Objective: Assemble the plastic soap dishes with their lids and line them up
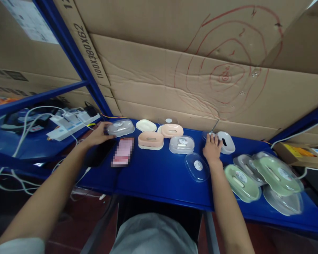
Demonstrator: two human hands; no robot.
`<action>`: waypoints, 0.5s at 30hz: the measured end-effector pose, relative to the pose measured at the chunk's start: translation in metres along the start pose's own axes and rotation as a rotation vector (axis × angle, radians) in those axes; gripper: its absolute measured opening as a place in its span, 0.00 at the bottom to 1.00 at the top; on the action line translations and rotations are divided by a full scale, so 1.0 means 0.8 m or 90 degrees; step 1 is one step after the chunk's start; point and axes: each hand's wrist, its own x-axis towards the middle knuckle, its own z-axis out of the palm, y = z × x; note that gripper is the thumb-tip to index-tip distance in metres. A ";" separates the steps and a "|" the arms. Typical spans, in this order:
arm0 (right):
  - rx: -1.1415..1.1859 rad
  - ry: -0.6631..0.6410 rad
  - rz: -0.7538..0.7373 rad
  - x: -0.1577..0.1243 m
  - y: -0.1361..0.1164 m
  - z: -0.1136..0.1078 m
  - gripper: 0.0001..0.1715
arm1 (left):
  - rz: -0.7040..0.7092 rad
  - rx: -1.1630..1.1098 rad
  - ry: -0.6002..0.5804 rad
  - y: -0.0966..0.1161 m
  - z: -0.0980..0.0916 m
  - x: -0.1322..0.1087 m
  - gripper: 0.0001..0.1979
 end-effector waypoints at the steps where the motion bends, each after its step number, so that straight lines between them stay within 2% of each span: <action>1: 0.009 -0.007 -0.009 0.001 0.000 0.001 0.43 | -0.002 0.019 -0.009 0.001 -0.002 0.001 0.37; 6: 0.056 -0.012 -0.063 -0.001 0.002 -0.001 0.39 | 0.024 0.139 -0.036 0.020 -0.004 0.001 0.38; 12: 0.089 -0.016 -0.121 -0.008 0.005 -0.002 0.34 | 0.095 0.281 0.015 0.066 0.011 -0.009 0.29; 15: 0.088 -0.025 -0.126 -0.012 0.003 -0.009 0.31 | 0.139 0.328 0.016 0.090 0.018 -0.004 0.25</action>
